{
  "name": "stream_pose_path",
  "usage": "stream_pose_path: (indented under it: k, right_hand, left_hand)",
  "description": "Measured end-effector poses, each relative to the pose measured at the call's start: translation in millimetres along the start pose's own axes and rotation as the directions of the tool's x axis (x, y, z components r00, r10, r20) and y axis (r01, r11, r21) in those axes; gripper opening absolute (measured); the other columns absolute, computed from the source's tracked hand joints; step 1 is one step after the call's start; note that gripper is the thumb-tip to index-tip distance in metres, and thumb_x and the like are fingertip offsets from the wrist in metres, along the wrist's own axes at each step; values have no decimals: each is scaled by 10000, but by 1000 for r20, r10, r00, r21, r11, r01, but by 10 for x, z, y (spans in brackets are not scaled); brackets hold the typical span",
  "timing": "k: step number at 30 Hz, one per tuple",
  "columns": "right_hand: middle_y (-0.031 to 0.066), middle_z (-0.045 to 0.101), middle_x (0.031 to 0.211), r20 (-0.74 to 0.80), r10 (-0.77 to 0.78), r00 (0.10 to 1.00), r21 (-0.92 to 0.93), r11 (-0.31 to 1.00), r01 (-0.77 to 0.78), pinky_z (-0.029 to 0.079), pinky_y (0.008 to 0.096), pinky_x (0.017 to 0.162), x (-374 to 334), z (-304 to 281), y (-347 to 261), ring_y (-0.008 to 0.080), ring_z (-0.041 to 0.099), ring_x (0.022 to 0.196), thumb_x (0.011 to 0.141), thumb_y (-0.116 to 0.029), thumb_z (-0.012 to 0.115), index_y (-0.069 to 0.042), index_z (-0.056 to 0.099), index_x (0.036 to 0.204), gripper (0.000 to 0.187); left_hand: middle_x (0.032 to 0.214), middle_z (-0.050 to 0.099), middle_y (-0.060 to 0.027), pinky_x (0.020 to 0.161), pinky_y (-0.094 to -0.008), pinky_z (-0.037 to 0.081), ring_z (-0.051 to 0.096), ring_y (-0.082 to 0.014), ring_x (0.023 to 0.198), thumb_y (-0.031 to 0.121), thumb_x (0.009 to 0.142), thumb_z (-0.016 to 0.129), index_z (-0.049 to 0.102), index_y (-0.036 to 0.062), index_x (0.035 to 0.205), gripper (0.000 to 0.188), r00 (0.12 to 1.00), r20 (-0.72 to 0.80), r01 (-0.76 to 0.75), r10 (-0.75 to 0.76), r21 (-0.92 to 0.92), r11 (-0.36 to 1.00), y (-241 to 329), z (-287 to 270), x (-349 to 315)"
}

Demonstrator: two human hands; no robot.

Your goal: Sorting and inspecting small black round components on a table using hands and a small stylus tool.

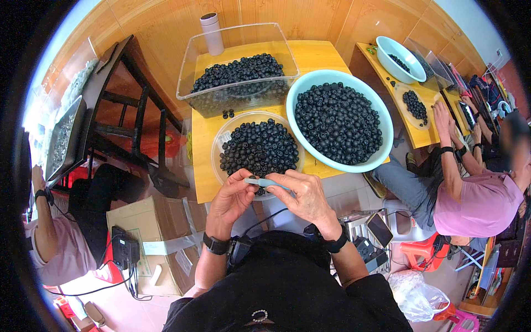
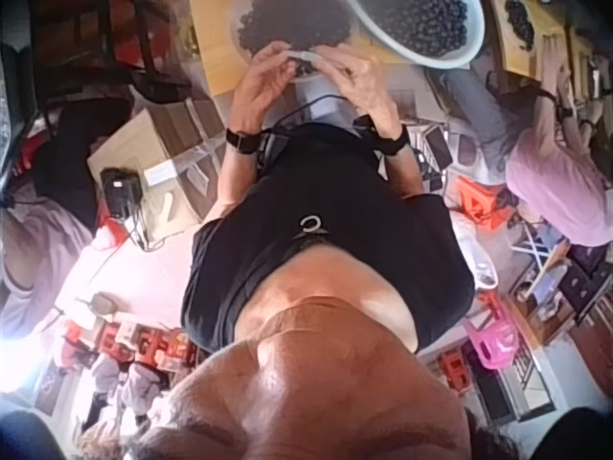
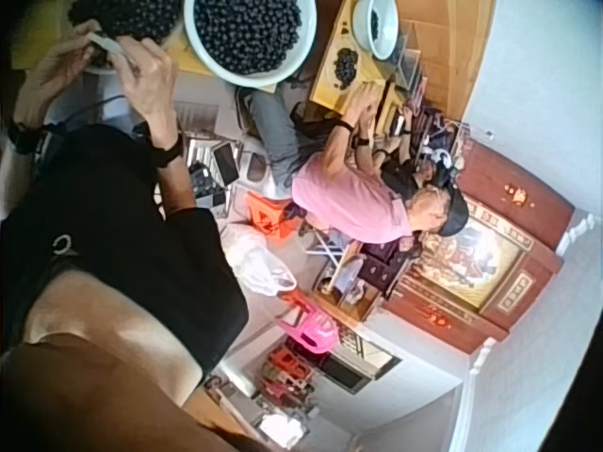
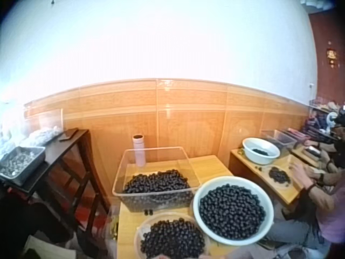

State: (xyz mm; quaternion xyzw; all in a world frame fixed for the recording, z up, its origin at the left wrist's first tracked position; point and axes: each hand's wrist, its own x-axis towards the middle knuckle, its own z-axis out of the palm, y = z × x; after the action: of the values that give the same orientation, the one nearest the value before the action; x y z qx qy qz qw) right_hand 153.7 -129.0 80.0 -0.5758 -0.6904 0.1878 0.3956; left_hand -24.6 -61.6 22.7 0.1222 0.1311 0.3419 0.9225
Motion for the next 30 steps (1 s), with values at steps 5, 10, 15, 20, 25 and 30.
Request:
stream_pose_path:
  k: [5, 10, 15, 20, 25, 30]
  right_hand:
    - [105, 625, 683, -126, 79, 989, -63, 994, -87, 435, 331, 486, -38, 73, 372, 238, 577, 524, 807, -160, 660, -47, 686, 925, 166]
    - [123, 635, 701, -122, 106, 987, 25, 994, -104, 436, 317, 495, -26, -9, 287, 223, 579, 521, 815, -159, 655, -33, 682, 944, 182]
    - [98, 614, 675, -33, 124, 992, 83, 989, -121, 429, 296, 471, -3, -30, 0, 200, 559, 507, 789, -130, 682, -47, 687, 952, 183]
    - [90, 601, 661, -1, 34, 999, 54, 998, -34, 436, 311, 473, -3, -24, -70, 218, 563, 513, 775, -132, 686, -41, 685, 941, 189]
    - [98, 597, 661, 5, 35, 999, 51, 998, -35, 406, 301, 464, -5, 0, -29, 196, 530, 506, 770, -113, 689, -27, 684, 951, 201]
    - [108, 597, 661, 2, 37, 999, 63, 997, -37, 378, 287, 452, -9, 7, -5, 167, 499, 496, 763, -88, 690, -13, 683, 966, 217]
  left_hand:
    - [880, 647, -121, 674, -226, 571, 655, -144, 757, 24, 843, 609, 593, 8, 950, 109, 990, 136, 21, -30, 61, 998, 33, 58, -48]
    - [900, 647, -124, 670, -225, 565, 644, -136, 746, 37, 847, 611, 594, 22, 957, 112, 1000, 10, -4, 4, 27, 1000, 34, 11, -27]
    - [870, 648, -108, 684, -228, 567, 649, -138, 744, 37, 850, 606, 590, 23, 972, 124, 999, -40, 9, -9, 1, 1000, 15, 20, -10]
    - [844, 644, -97, 687, -233, 571, 653, -143, 736, 29, 849, 602, 581, 16, 987, 140, 997, -71, 1, -1, -1, 1000, 5, 33, -15]
    - [839, 641, -98, 681, -230, 574, 653, -145, 738, 12, 846, 598, 577, 5, 987, 143, 999, -44, 14, -15, -4, 1000, 10, 37, -17]
    - [845, 640, -99, 675, -229, 574, 649, -140, 737, 12, 845, 599, 577, 6, 983, 139, 1000, -22, 13, -13, -2, 1000, 16, 16, -19]
